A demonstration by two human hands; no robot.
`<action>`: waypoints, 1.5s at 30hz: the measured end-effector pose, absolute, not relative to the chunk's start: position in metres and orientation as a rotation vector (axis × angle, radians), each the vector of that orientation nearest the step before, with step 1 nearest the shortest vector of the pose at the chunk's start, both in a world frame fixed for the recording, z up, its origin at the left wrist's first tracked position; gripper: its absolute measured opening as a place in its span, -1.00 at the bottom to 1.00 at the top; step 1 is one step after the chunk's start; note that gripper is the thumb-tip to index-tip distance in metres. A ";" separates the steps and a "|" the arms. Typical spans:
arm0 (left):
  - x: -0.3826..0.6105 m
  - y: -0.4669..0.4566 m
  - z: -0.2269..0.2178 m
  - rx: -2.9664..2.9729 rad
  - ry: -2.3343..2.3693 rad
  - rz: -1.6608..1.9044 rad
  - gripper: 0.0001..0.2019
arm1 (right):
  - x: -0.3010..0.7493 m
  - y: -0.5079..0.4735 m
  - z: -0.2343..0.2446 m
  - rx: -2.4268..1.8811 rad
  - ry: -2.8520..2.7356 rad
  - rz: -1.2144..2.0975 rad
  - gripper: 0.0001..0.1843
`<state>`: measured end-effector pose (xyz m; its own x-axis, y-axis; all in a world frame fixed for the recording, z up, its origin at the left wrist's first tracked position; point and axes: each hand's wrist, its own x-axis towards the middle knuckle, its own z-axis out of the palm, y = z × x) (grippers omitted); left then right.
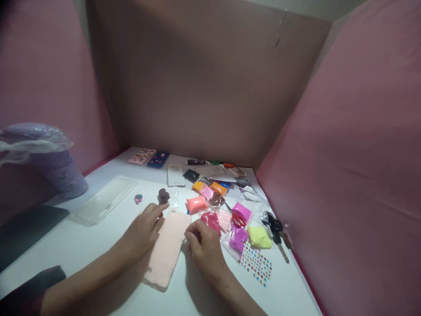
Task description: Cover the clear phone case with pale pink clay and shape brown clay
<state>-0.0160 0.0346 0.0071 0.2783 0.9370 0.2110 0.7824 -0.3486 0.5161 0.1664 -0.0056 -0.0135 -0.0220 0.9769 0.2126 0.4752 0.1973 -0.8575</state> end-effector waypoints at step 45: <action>-0.007 0.018 0.032 1.078 0.611 0.781 -0.76 | 0.150 -0.013 0.027 -1.108 -1.573 0.400 -0.89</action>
